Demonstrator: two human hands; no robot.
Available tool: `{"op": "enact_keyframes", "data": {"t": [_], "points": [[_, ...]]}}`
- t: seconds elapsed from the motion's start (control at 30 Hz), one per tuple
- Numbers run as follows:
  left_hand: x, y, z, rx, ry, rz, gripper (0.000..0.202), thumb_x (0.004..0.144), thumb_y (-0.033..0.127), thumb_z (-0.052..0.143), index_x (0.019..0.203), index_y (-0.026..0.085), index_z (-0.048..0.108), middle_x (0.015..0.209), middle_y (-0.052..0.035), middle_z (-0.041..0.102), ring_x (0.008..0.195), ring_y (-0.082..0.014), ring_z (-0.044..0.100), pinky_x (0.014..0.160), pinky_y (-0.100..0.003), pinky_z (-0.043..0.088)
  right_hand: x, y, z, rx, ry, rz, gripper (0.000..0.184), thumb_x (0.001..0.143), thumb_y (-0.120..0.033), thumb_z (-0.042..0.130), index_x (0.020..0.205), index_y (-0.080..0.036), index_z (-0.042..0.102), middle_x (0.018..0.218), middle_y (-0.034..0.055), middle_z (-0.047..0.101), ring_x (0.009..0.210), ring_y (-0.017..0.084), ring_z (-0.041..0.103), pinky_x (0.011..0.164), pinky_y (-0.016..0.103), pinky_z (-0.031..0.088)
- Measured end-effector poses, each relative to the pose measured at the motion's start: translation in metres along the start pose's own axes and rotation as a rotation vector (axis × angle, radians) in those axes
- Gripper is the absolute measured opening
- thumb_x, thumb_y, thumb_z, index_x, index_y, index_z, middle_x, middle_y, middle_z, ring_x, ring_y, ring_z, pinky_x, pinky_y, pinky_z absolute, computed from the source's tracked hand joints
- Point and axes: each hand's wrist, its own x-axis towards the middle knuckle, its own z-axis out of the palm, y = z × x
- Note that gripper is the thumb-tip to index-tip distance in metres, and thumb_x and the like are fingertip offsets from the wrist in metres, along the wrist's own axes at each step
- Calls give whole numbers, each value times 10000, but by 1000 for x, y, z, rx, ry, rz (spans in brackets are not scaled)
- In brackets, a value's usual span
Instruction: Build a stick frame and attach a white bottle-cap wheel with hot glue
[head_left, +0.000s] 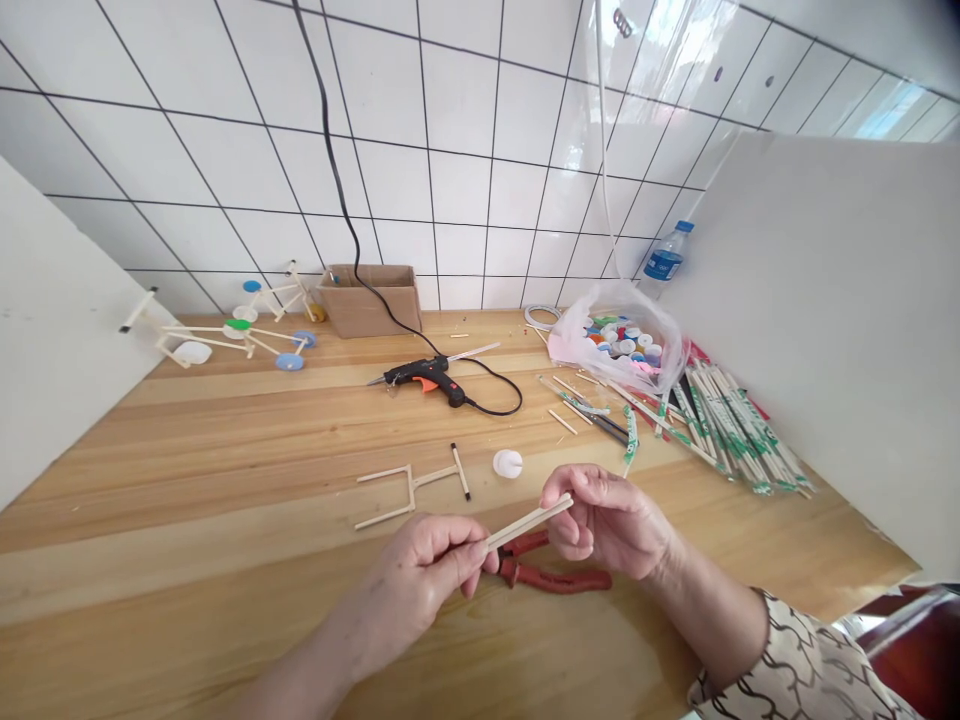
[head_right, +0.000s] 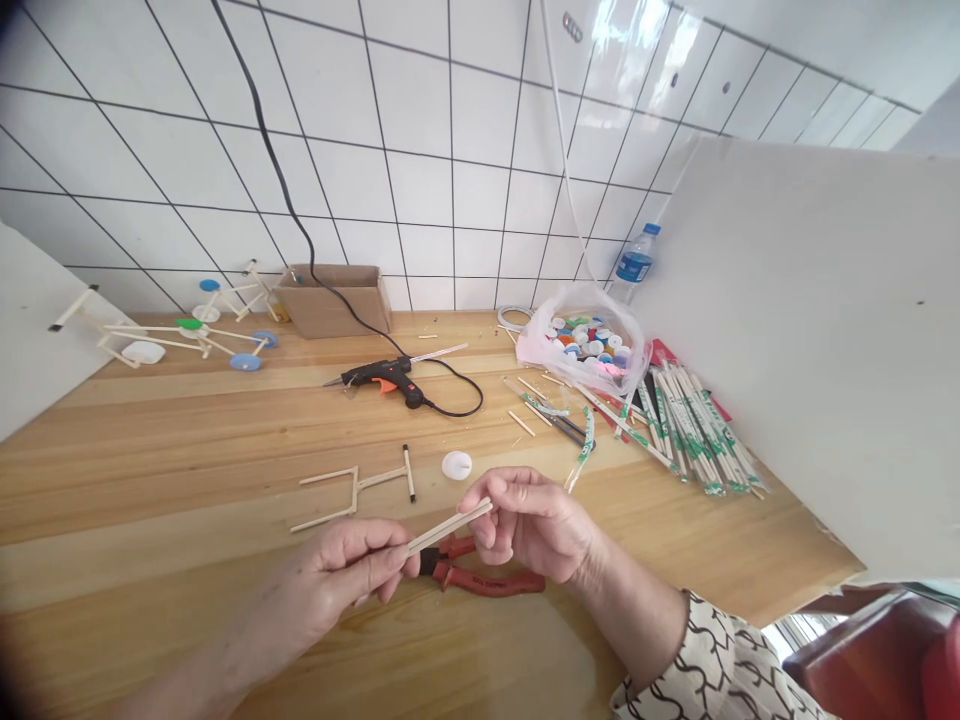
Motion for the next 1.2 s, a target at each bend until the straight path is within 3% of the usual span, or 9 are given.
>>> {"op": "enact_keyframes", "data": {"t": [0.4, 0.6, 0.83, 1.03, 1.2], "points": [[2, -4, 1, 5, -16, -3, 365, 788, 446, 425, 718, 142, 614, 568, 32, 459, 495, -92, 310, 488, -232, 225, 0, 2, -1, -9, 14, 1, 181, 736, -289, 723, 762, -112, 696, 504, 13, 582, 395, 38, 384, 417, 186, 209], [1, -3, 1, 47, 27, 23, 356, 808, 417, 424, 708, 148, 634, 569, 27, 456, 533, -107, 349, 528, -234, 265, 0, 1, 1, 7, -3, -7, 224, 760, -327, 688, 786, -105, 705, 518, 16, 573, 416, 53, 404, 421, 195, 224], [1, -6, 2, 123, 60, 35, 352, 832, 417, 414, 728, 160, 631, 575, 30, 452, 536, -112, 353, 526, -229, 272, 0, 0, 0, 2, 21, 15, 173, 728, -271, 714, 763, -101, 705, 504, 15, 580, 409, 51, 401, 416, 192, 220], [1, -7, 3, 140, 82, 58, 322, 832, 392, 416, 683, 168, 592, 577, 31, 459, 537, -112, 366, 523, -225, 279, 0, 0, -1, -17, 15, 6, 183, 744, -282, 705, 760, -100, 706, 502, 14, 574, 403, 47, 390, 419, 195, 213], [2, -11, 4, 155, 137, 118, 355, 843, 389, 388, 568, 185, 479, 590, 5, 521, 621, -145, 483, 590, -231, 342, 0, 0, 0, -36, 31, -24, 213, 749, -311, 698, 791, -103, 708, 520, 10, 562, 421, 52, 379, 424, 200, 228]]}}
